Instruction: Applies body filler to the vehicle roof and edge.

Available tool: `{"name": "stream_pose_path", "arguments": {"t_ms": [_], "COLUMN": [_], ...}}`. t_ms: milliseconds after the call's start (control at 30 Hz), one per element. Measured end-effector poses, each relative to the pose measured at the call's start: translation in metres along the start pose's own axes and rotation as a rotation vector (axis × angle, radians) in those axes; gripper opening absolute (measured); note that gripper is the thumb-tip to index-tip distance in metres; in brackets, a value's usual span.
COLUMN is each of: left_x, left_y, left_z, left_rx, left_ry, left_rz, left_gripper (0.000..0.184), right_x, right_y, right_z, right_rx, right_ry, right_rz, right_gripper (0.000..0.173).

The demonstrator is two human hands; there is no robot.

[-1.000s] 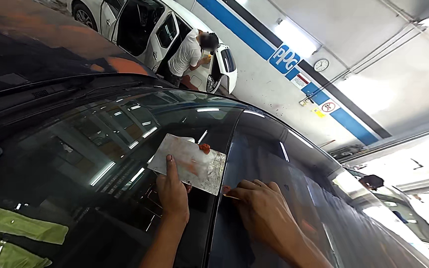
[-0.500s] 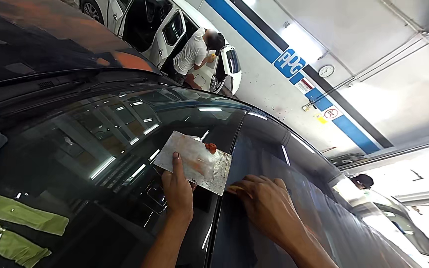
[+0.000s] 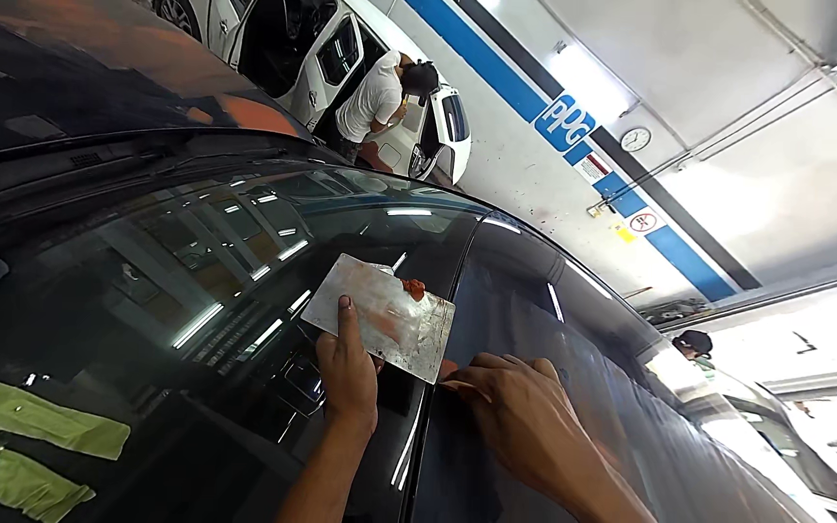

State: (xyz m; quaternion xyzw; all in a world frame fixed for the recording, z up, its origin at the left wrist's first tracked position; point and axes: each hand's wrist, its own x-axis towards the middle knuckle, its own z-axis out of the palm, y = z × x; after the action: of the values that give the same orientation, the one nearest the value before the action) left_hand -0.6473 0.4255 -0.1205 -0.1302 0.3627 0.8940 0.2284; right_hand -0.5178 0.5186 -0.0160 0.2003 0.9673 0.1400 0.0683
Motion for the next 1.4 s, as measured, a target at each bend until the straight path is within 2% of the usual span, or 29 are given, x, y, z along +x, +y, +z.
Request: {"name": "stream_pose_path", "arguments": {"t_ms": [200,500,667,833,967,1067,1167,1300,1400], "left_x": [0.001,0.001,0.002,0.003,0.001,-0.001,-0.002,-0.004,-0.005], "left_y": [-0.003,-0.001,-0.002,-0.002,0.0,-0.001,0.001,0.001,0.0], "left_z": [-0.002,-0.001,-0.003,-0.003,-0.002,-0.005,-0.004,-0.004,-0.005], "left_rx": [0.001,-0.001,0.01,0.014,0.009,0.009,0.005,0.011,0.026], "left_ry": [-0.004,-0.01,-0.015,0.003,-0.002,-0.012,-0.005,-0.003,-0.017], "left_rz": [0.008,0.013,0.008,0.021,0.01,0.009,-0.001,-0.014,-0.015], "left_gripper": [0.044,0.043,0.043,0.044,0.044,0.044,0.043,0.044,0.046], "right_x": [0.019,0.001,0.001,0.013,0.018,0.012,-0.009,-0.057,-0.076], "right_y": [0.001,-0.012,0.007,0.008,-0.002,0.001,0.006,-0.013,-0.023], "right_z": [0.003,0.003,-0.012,-0.01,-0.006,-0.007,-0.017,-0.031,-0.029], "right_rx": [-0.073,-0.024,0.004,-0.005,-0.024,0.026,0.164,0.396,0.267], "right_ry": [0.028,0.01,0.222,-0.004,-0.04,0.086,0.162,-0.047,-0.081], "right_rz": [0.101,0.007,0.101,0.157,0.106,0.04,-0.008,-0.22,-0.398], "right_gripper": [0.022,0.026,0.026,0.027,0.026,0.022,0.027,0.025,0.031]}}
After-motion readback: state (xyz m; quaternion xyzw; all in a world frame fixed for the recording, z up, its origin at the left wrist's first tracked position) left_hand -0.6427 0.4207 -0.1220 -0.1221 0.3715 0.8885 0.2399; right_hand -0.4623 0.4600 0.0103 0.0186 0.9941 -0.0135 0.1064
